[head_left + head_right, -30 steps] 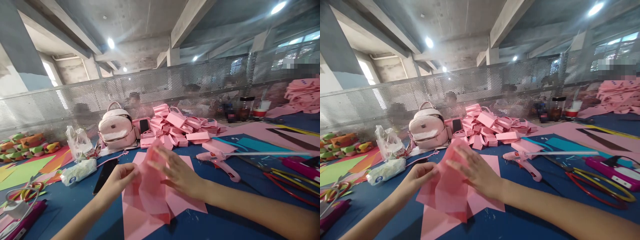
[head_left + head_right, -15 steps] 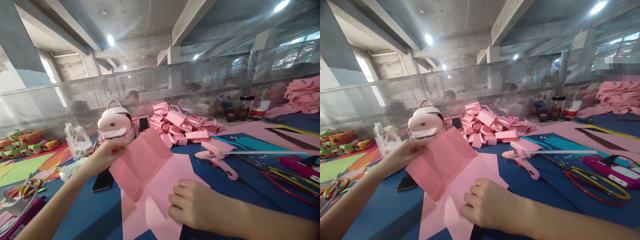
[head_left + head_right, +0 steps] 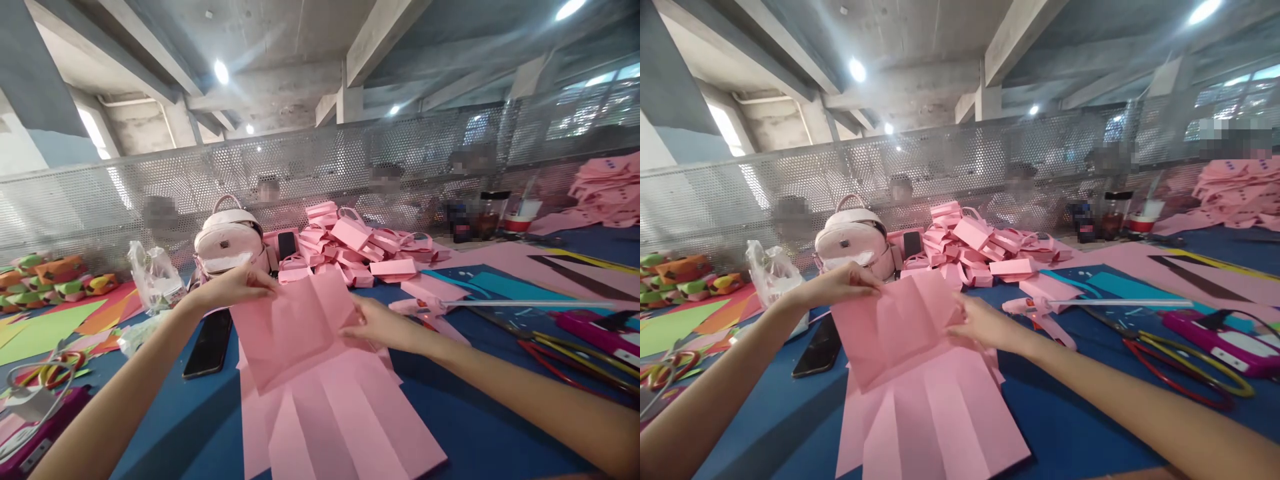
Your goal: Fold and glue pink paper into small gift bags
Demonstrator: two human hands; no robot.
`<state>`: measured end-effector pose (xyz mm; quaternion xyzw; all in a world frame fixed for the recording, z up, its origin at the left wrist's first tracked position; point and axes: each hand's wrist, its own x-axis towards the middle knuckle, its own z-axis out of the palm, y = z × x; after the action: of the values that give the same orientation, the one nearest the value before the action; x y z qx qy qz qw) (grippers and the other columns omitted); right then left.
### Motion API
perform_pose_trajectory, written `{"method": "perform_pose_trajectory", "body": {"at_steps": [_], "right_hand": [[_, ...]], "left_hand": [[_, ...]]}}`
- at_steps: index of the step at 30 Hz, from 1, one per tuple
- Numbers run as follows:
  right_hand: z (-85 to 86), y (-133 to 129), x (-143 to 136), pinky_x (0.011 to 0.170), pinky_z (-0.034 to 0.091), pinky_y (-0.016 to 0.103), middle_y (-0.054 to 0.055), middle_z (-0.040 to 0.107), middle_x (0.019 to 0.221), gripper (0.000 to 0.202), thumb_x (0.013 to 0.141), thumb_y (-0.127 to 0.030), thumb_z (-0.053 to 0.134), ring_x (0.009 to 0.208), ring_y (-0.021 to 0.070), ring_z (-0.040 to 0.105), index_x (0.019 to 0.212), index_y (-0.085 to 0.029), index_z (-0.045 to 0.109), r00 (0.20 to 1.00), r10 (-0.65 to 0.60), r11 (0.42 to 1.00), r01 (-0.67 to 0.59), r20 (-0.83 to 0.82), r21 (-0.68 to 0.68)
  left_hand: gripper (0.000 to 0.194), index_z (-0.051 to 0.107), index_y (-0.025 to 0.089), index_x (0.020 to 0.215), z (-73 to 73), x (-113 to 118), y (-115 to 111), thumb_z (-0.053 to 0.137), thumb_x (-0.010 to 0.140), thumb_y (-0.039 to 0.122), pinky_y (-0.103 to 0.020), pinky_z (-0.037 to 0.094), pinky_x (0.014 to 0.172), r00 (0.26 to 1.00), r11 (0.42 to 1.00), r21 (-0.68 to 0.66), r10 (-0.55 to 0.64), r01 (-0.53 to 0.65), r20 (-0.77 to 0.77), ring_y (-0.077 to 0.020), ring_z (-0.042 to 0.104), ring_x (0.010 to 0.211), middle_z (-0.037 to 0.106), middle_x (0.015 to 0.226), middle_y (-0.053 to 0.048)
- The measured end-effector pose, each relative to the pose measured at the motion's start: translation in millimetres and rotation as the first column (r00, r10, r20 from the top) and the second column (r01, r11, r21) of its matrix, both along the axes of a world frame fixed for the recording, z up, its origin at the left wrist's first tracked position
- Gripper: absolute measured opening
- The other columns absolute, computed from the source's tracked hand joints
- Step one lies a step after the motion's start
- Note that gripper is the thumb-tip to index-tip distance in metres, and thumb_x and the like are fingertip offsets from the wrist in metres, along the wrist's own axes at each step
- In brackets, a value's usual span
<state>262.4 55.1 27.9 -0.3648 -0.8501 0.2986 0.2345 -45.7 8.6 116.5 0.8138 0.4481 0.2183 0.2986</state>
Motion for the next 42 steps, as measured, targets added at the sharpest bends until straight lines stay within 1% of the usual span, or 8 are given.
{"method": "perform_pose_trajectory", "body": {"at_steps": [3, 7, 10, 14, 18, 23, 34, 42], "right_hand": [[-24.7, 9.6, -2.8, 0.056, 0.045, 0.028, 0.003, 0.065, 0.068, 0.035, 0.079, -0.049, 0.063, 0.065, 0.0207, 0.06, 0.074, -0.014, 0.065, 1.0, 0.017, 0.994, -0.019, -0.019, -0.107], [-43.6, 14.6, -3.6, 0.053, 0.042, 0.027, 0.001, 0.06, 0.063, 0.044, 0.078, -0.058, 0.061, 0.063, 0.0188, 0.056, 0.069, -0.015, 0.061, 0.994, -0.061, 0.995, 0.052, -0.094, -0.089], [-50.9, 17.0, -3.6, 0.053, 0.04, 0.027, -0.001, 0.054, 0.06, 0.046, 0.074, -0.062, 0.064, 0.061, 0.017, 0.052, 0.062, -0.018, 0.055, 0.984, -0.13, 0.989, 0.121, -0.124, -0.082], [-59.4, 15.8, -5.3, 0.051, 0.031, 0.026, -0.004, 0.041, 0.056, 0.045, 0.073, -0.055, 0.065, 0.055, 0.0131, 0.041, 0.056, -0.023, 0.039, 0.968, -0.226, 0.973, 0.22, -0.111, -0.064], [-62.2, 11.8, -4.9, 0.052, 0.033, 0.027, -0.002, 0.049, 0.059, 0.036, 0.073, -0.047, 0.065, 0.058, 0.015, 0.046, 0.057, -0.021, 0.045, 0.973, -0.224, 0.974, 0.221, -0.059, -0.059], [-60.9, 13.9, -3.3, 0.06, 0.04, 0.028, 0.003, 0.066, 0.072, 0.025, 0.075, -0.039, 0.064, 0.069, 0.0192, 0.059, 0.064, -0.018, 0.06, 0.99, -0.14, 0.987, 0.138, -0.014, -0.083], [-60.9, 18.2, -4.7, 0.047, 0.032, 0.026, 0.0, 0.054, 0.047, 0.031, 0.073, -0.038, 0.062, 0.047, 0.015, 0.051, 0.05, -0.019, 0.053, 0.99, -0.138, 0.977, 0.141, 0.034, -0.161], [-63.5, 20.3, -2.5, 0.061, 0.047, 0.031, 0.01, 0.076, 0.081, 0.022, 0.075, -0.032, 0.065, 0.073, 0.0247, 0.067, 0.08, -0.015, 0.078, 0.991, -0.137, 0.984, 0.137, 0.008, -0.109]], "left_hand": [[0.038, 0.073, 0.018, 0.116, -9.2, -4.5, 4.4, 0.07, 0.082, 0.034, -0.033, 0.054, 0.084, 0.986, 0.996, -0.026, 0.089, -0.086, 0.144, -0.0234, 0.07, 0.096, 0.077, 0.102, -0.008], [0.063, 0.056, 0.018, 0.135, -39.7, -9.3, -2.7, 0.074, 0.08, 0.042, -0.036, 0.052, 0.092, 0.871, 0.952, 0.015, 0.273, -0.305, 0.409, -0.025, 0.064, 0.115, 0.067, 0.128, -0.016], [0.082, 0.044, 0.019, 0.141, -77.6, -2.7, -15.0, 0.078, 0.073, 0.05, -0.036, 0.055, 0.087, 0.714, 0.881, -0.13, 0.448, -0.455, 0.539, -0.0264, 0.066, 0.111, 0.062, 0.133, -0.016], [0.056, 0.069, 0.011, 0.099, -129.4, 10.1, -24.8, 0.088, 0.058, 0.045, -0.034, 0.056, 0.071, 0.751, 0.872, -0.206, 0.488, -0.444, 0.445, -0.0259, 0.071, 0.081, 0.076, 0.091, -0.011], [0.037, 0.064, 0.011, 0.058, -156.7, 11.2, -23.8, 0.085, 0.06, 0.041, -0.027, 0.045, 0.052, 0.788, 0.867, -0.226, 0.499, -0.445, 0.361, -0.0181, 0.06, 0.054, 0.064, 0.056, -0.004], [0.021, 0.069, 0.01, 0.066, -162.0, 3.0, -23.9, 0.076, 0.067, 0.03, -0.024, 0.041, 0.055, 0.828, 0.892, -0.201, 0.452, -0.406, 0.332, -0.0137, 0.055, 0.057, 0.064, 0.061, -0.001], [0.024, 0.069, 0.011, 0.061, -162.2, -0.2, -24.9, 0.07, 0.066, 0.034, -0.023, 0.037, 0.051, 0.836, 0.877, -0.189, 0.478, -0.441, 0.268, -0.0125, 0.05, 0.051, 0.061, 0.055, -0.002], [0.023, 0.073, 0.009, 0.074, -159.0, 2.7, -30.2, 0.068, 0.071, 0.031, -0.023, 0.043, 0.054, 0.856, 0.883, -0.164, 0.467, -0.439, 0.222, -0.0178, 0.062, 0.06, 0.072, 0.069, -0.007]]}}
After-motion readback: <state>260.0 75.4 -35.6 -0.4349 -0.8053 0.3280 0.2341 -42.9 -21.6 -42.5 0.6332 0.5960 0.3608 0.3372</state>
